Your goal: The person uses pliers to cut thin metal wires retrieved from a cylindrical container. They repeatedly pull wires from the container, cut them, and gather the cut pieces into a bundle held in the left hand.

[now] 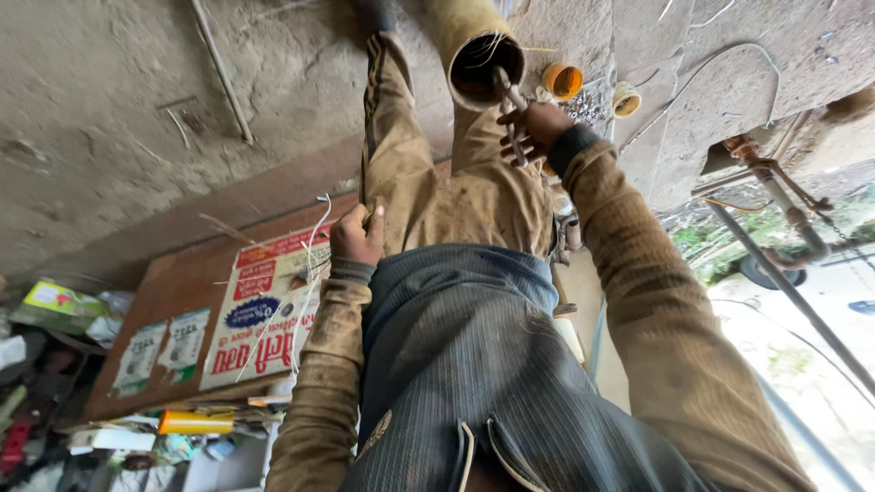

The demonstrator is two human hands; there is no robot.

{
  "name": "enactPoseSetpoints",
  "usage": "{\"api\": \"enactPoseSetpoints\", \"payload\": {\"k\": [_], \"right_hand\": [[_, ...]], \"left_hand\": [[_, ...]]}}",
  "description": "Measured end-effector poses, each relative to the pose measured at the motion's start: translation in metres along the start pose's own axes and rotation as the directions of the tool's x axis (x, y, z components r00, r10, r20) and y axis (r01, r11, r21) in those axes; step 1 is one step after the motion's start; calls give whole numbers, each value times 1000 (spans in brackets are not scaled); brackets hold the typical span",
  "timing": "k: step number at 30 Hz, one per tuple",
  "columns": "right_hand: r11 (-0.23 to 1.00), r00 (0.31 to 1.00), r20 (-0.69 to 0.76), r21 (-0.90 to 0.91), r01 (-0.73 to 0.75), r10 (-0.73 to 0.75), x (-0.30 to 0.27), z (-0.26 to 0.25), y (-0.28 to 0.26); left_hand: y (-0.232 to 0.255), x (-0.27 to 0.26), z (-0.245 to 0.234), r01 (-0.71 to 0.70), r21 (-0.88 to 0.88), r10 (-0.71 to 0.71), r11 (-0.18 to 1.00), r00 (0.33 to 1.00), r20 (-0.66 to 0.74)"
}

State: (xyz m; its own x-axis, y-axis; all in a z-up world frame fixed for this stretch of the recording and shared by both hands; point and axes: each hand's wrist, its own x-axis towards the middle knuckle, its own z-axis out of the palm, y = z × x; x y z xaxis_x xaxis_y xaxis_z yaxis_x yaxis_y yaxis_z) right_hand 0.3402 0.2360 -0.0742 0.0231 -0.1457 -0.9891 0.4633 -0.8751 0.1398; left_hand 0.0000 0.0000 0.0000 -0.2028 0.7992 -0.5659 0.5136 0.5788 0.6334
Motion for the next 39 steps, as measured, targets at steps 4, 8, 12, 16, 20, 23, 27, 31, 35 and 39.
{"api": "enactPoseSetpoints", "payload": {"k": [4, 8, 12, 16, 20, 23, 27, 31, 35, 39], "right_hand": [[986, 989, -101, -117, -122, 110, -8, 3, -51], [944, 981, -139, -282, -169, 134, -18, 7, -79], [918, 964, -84, -293, -267, 254, -10, 8, -90], [898, 952, -127, -318, -304, 278, -2, 10, -96], [879, 943, -152, -343, -331, 295, 7, 15, -99], [865, 941, -158, -370, -338, 300, 15, 9, -93], [749, 959, -184, -599, -282, 214, 36, -4, -82], [820, 969, -243, -543, -179, 51, 45, -20, -27], [774, 917, -318, -633, -16, -241, 61, -5, 37], [682, 816, -367, -730, 45, -447, 91, 17, 67]], "left_hand": [[11, -6, 16, 107, -64, -107, 992, 994, 9], [17, -12, 19, 169, -135, -170, 976, 985, 8], [17, -15, 24, 172, -210, -179, 963, 984, -16], [16, -19, 29, 203, -233, -213, 951, 977, -19], [14, -22, 29, 240, -269, -250, 933, 968, -3], [15, -24, 26, 226, -263, -237, 938, 972, -9], [16, -19, 23, 219, -317, -235, 923, 972, -13], [16, -14, 21, 278, -270, -282, 922, 959, 25], [16, -4, 20, 211, -301, -226, 930, 974, -14], [18, -4, 16, 110, -268, -143, 957, 984, -107]]}}
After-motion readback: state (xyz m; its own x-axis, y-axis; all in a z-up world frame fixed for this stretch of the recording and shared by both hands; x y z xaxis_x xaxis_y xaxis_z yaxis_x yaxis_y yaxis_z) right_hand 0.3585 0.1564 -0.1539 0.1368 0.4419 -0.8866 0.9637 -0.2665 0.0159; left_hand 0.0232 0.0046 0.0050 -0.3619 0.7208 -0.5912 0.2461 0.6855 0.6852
